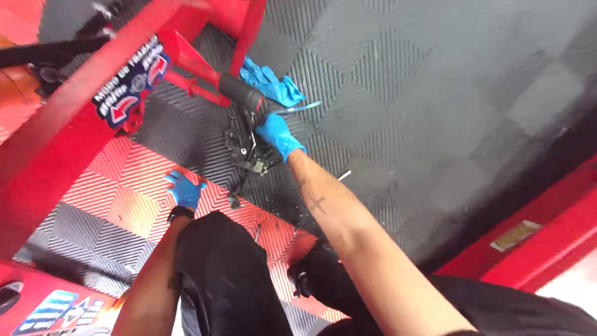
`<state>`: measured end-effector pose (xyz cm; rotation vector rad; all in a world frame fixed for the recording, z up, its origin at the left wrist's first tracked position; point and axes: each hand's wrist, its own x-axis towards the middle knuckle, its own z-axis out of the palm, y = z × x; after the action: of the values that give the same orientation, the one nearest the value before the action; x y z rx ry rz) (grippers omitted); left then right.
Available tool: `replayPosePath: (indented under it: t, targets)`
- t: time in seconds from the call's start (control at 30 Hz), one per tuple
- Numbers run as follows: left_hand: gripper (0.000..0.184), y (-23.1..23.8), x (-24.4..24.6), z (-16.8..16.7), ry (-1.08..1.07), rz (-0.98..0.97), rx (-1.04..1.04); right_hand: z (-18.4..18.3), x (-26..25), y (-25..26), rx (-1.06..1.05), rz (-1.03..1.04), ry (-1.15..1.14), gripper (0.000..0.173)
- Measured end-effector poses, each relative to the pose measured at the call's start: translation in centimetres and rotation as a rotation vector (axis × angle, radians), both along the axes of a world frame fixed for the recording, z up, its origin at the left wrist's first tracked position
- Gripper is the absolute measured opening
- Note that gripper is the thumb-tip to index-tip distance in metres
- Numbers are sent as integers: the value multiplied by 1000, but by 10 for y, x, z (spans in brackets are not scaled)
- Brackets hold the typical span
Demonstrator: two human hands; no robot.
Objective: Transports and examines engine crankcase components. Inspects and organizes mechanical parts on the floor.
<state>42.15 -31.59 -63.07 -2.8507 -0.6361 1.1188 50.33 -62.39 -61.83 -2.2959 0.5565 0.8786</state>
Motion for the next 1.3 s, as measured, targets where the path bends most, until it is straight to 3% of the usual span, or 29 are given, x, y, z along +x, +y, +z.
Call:
replayPosePath:
  t: [0.07, 0.13, 0.27, 0.37, 0.47, 0.6, 0.83, 0.97, 1.03, 1.13, 1.3]
  targets:
    - [121, 0, -7, 3, 25, -8, 3, 10, -17, -7, 18, -54, -47, 38]
    - [119, -3, -6, 1, 22, -32, 14, 31, -42, -24, 101, -159, -86, 30]
    - [121, -2, -8, 0, 31, -63, 65, 40, -164, -11, 501, -289, 205, 24]
    - [119, -4, -7, 0, 52, -84, 74, 33, -259, 51, 366, -166, 592, 38]
    - [117, -2, -7, 0, 52, -90, 100, 19, -307, 110, 183, -286, 595, 33]
    - [117, -3, -9, -4, 34, -96, 132, 18, -307, 120, 125, -384, 476, 28]
    - [119, 8, -12, -17, -5, -128, 127, 27, -212, 78, 169, -464, 155, 33]
    - [116, -3, -12, -1, 18, -119, 115, 23, -266, 84, 215, -549, 105, 31]
    - [117, 6, -10, -12, 9, -133, 116, 17, -311, 91, 191, -606, 125, 33]
    - [118, 20, -6, -27, 9, -139, 89, 12, -358, 99, 10, -755, 140, 35]
    - [120, 22, -5, -28, 15, -147, 89, 8, -381, 73, -253, -983, 17, 31]
